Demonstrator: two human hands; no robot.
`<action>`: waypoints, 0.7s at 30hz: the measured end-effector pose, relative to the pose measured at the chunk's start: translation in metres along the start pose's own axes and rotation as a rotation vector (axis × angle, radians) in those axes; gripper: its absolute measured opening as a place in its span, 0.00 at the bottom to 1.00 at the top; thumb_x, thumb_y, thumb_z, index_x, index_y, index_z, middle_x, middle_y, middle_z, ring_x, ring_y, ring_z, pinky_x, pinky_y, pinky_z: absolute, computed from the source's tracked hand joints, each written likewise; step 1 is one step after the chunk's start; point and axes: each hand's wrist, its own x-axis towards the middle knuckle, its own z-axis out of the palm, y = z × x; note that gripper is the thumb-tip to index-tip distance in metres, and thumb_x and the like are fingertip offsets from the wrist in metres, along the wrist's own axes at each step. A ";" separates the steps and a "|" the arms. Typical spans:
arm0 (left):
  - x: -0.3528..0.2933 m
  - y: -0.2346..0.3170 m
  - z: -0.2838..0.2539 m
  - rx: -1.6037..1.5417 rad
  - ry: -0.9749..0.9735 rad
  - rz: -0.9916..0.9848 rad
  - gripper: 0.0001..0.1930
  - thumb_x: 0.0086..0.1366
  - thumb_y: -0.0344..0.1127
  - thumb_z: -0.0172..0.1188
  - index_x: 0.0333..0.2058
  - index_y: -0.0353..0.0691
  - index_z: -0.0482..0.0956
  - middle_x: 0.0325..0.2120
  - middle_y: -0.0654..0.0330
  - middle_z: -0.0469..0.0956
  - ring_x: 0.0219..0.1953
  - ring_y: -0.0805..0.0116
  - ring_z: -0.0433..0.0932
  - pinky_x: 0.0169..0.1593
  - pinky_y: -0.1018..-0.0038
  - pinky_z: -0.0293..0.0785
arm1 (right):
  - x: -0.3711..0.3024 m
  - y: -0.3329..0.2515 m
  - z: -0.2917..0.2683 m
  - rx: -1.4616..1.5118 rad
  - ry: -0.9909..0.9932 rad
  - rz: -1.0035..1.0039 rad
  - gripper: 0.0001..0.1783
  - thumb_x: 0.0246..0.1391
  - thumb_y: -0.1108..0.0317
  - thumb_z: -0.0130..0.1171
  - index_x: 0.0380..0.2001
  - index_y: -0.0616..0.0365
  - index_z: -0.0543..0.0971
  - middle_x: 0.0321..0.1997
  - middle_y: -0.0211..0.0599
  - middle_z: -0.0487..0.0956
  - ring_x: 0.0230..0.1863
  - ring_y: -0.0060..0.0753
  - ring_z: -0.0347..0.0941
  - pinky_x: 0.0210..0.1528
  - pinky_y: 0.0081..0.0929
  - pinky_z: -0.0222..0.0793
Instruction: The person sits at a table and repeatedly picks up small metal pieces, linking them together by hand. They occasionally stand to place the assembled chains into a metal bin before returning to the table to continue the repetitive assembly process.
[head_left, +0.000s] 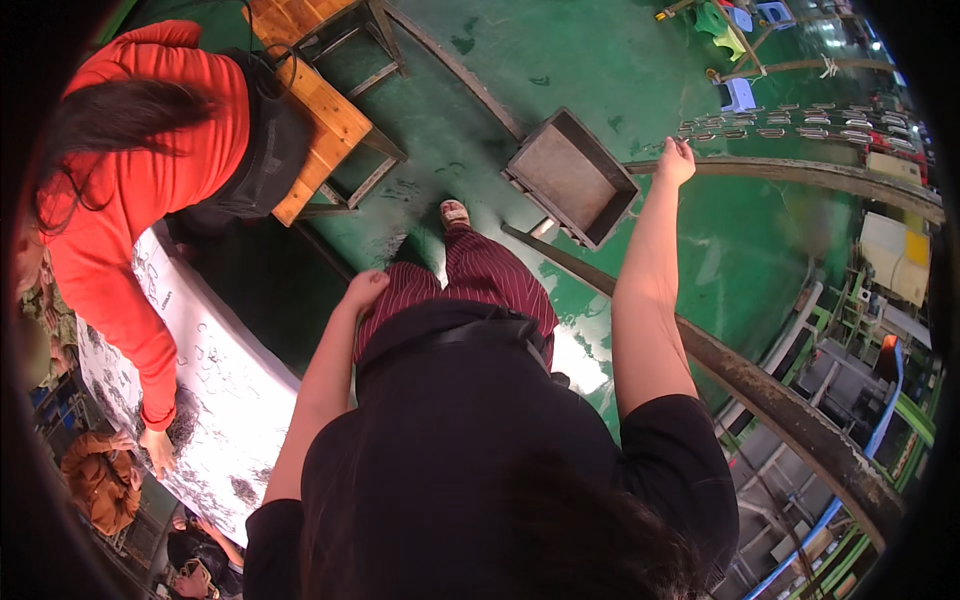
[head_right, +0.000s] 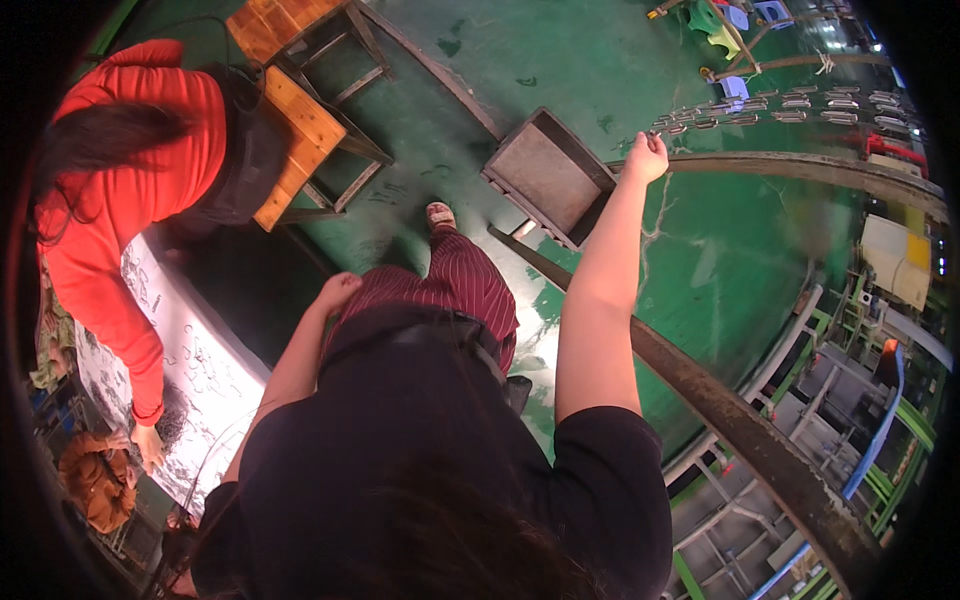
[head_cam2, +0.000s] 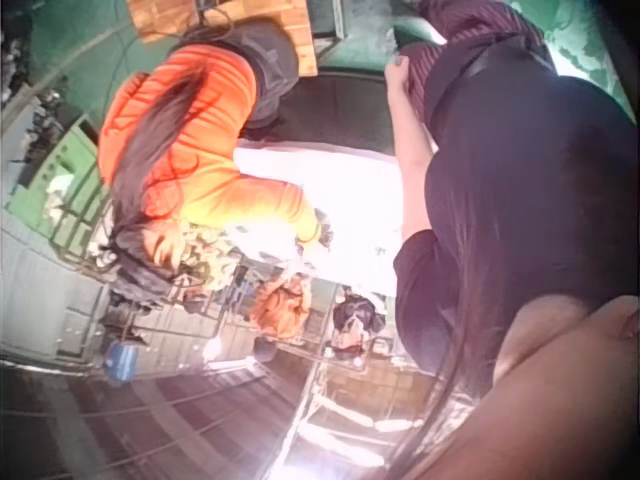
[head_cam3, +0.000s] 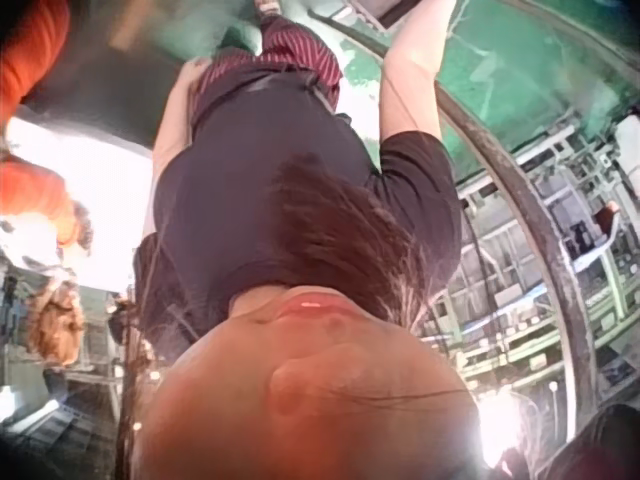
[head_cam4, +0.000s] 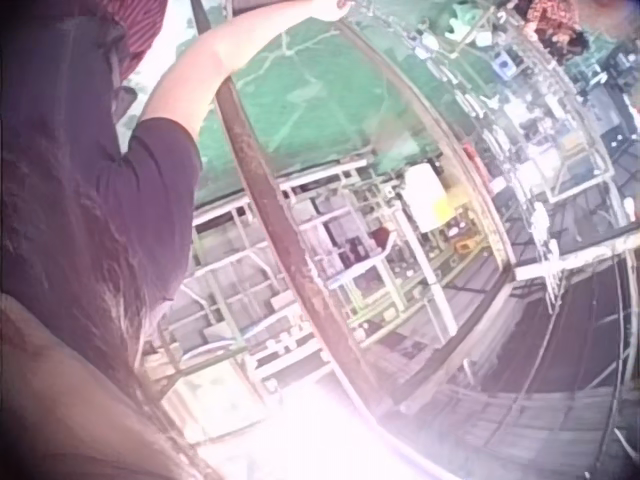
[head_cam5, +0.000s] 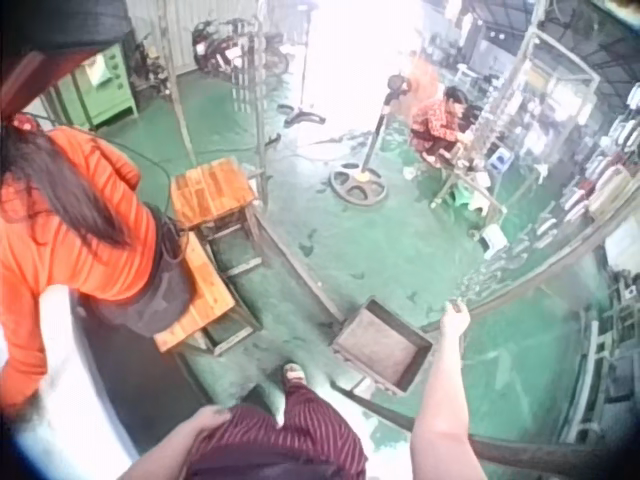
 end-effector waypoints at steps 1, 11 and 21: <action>0.002 0.037 -0.003 0.068 -0.019 -0.004 0.14 0.53 0.40 0.55 0.32 0.34 0.74 0.27 0.57 0.76 0.30 0.69 0.74 0.36 0.74 0.69 | -0.004 0.000 -0.001 0.067 -0.001 0.029 0.14 0.37 0.75 0.60 0.32 0.65 0.75 0.24 0.33 0.75 0.24 0.24 0.69 0.31 0.22 0.66; 0.054 0.204 0.034 0.008 -0.127 0.495 0.10 0.55 0.35 0.54 0.34 0.36 0.74 0.28 0.58 0.76 0.31 0.71 0.74 0.37 0.76 0.69 | -0.046 -0.011 0.022 -0.100 0.080 -0.195 0.09 0.44 0.68 0.58 0.29 0.62 0.79 0.28 0.35 0.74 0.28 0.25 0.69 0.32 0.22 0.64; 0.101 0.423 0.116 0.364 0.208 1.288 0.18 0.52 0.39 0.55 0.41 0.38 0.71 0.28 0.57 0.73 0.34 0.58 0.72 0.38 0.67 0.68 | -0.102 -0.019 -0.001 -0.003 -0.110 -0.157 0.11 0.49 0.69 0.55 0.33 0.66 0.77 0.28 0.34 0.77 0.30 0.17 0.69 0.35 0.17 0.65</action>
